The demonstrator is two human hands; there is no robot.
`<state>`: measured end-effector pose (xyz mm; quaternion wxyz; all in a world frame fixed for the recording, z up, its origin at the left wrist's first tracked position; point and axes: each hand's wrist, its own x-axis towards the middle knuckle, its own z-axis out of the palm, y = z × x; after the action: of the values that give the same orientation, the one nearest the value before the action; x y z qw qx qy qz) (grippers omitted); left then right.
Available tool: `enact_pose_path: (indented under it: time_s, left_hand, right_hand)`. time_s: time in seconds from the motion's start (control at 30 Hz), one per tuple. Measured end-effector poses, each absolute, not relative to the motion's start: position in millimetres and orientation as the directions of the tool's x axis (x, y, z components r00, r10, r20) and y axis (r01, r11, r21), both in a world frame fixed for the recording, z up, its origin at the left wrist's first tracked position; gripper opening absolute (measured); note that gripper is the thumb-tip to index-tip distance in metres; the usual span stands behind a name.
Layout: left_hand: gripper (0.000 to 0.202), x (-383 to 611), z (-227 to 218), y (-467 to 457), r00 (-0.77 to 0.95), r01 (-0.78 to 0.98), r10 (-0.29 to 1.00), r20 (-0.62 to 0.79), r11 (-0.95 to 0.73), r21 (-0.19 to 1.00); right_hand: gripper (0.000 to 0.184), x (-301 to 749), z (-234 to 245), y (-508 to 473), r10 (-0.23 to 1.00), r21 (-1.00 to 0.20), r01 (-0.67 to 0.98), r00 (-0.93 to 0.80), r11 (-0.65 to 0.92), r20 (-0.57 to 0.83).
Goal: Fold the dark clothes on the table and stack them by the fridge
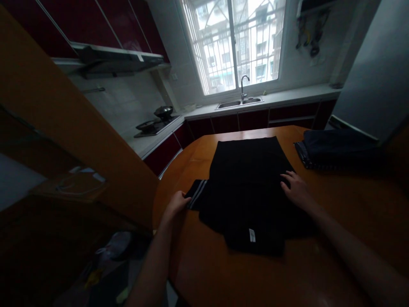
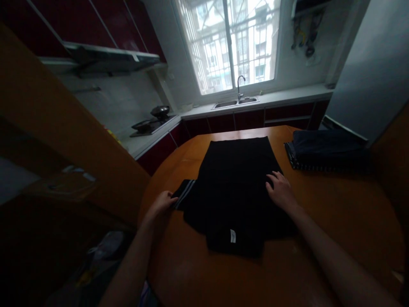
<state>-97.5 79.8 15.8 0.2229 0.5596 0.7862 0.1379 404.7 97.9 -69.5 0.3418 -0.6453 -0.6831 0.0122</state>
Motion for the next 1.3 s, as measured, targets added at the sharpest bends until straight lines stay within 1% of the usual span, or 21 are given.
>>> enact_pose_path:
  time_s: [0.03, 0.1, 0.2, 0.27, 0.33, 0.4, 0.43, 0.53, 0.57, 0.63, 0.73, 0.8, 0.9, 0.97, 1.03, 1.1, 1.17, 1.23, 1.3]
  left_hand:
    - [0.011, -96, 20, 81, -0.245, 0.806, 0.944, -0.219, 0.324, 0.495]
    - [0.008, -92, 31, 86, -0.195, 0.788, 0.955, -0.222, 0.288, 0.545]
    - [0.011, -73, 47, 99, -0.138, 0.765, 0.98, -0.142, 0.196, 0.614]
    - [0.018, -52, 52, 109, -0.046, 0.75, 0.996, -0.078, 0.086, 0.656]
    - [0.028, -27, 51, 123, 0.114, 0.71, 0.992, -0.062, -0.038, 0.703]
    - [0.035, -7, 44, 139, 0.228, 0.687, 0.973, -0.026, -0.142, 0.712]
    - [0.035, 0, 40, 147, 0.238, 0.696, 0.971, 0.009, -0.177, 0.696]
    - [0.026, 1, 23, 168, 0.174, 0.757, 0.971, 0.164, -0.239, 0.608]
    - [0.024, -4, 16, 172, 0.161, 0.769, 0.968, 0.194, -0.246, 0.59]
    - [0.02, -16, 4, 175, 0.175, 0.789, 0.963, 0.207, -0.263, 0.556]
    - [0.013, -29, -12, 175, 0.202, 0.833, 0.96, 0.192, -0.271, 0.483]
    - [0.014, -31, -17, 175, 0.186, 0.863, 0.964, 0.189, -0.253, 0.437]
    - [0.021, -25, -13, 173, 0.165, 0.884, 0.964, 0.207, -0.238, 0.403]
    - [0.028, -17, -4, 163, 0.202, 0.881, 0.946, 0.253, -0.288, 0.375]
    - [0.028, -6, 7, 145, 0.288, 0.86, 0.916, 0.28, -0.375, 0.345]
    - [0.025, 7, 14, 122, 0.396, 0.825, 0.882, 0.256, -0.464, 0.323]
    - [0.027, 20, 15, 101, 0.484, 0.802, 0.855, 0.187, -0.518, 0.296]
    - [0.025, 29, 13, 88, 0.533, 0.799, 0.84, 0.1, -0.539, 0.266]
    - [0.015, 34, 10, 85, 0.55, 0.805, 0.834, 0.03, -0.54, 0.246]
  right_hand:
    - [0.043, 406, -71, 98, 0.891, -0.466, 0.87, 0.073, 0.163, 0.448]
    - [0.043, 409, -72, 99, 0.893, -0.48, 0.862, 0.078, 0.162, 0.442]
    - [0.043, 412, -73, 100, 0.897, -0.493, 0.853, 0.072, 0.171, 0.436]
    - [0.042, 411, -74, 100, 0.9, -0.497, 0.849, 0.062, 0.181, 0.432]
    - [0.042, 410, -75, 100, 0.903, -0.494, 0.849, 0.05, 0.186, 0.427]
    - [0.042, 408, -76, 98, 0.909, -0.487, 0.853, 0.035, 0.19, 0.416]
    - [0.043, 407, -75, 97, 0.911, -0.481, 0.855, 0.027, 0.192, 0.412]
    - [0.042, 404, -72, 92, 0.907, -0.453, 0.869, 0.012, 0.2, 0.422]
    - [0.041, 403, -70, 91, 0.903, -0.447, 0.872, 0.012, 0.2, 0.429]
    - [0.039, 402, -68, 90, 0.898, -0.442, 0.873, 0.012, 0.205, 0.44]
    - [0.038, 402, -70, 91, 0.897, -0.44, 0.872, 0.001, 0.216, 0.442]
    - [0.039, 402, -72, 92, 0.9, -0.433, 0.874, -0.012, 0.222, 0.436]
    - [0.04, 401, -73, 92, 0.903, -0.424, 0.875, -0.031, 0.232, 0.429]
    - [0.04, 400, -71, 90, 0.9, -0.424, 0.873, -0.036, 0.24, 0.435]
    - [0.039, 398, -68, 88, 0.894, -0.426, 0.869, -0.04, 0.252, 0.447]
    - [0.038, 397, -64, 87, 0.888, -0.426, 0.866, -0.043, 0.262, 0.458]
    - [0.036, 396, -61, 86, 0.883, -0.429, 0.864, -0.037, 0.263, 0.468]
    - [0.035, 396, -58, 85, 0.882, -0.436, 0.863, -0.02, 0.253, 0.471]
    - [0.035, 398, -56, 85, 0.883, -0.444, 0.864, -0.001, 0.237, 0.47]
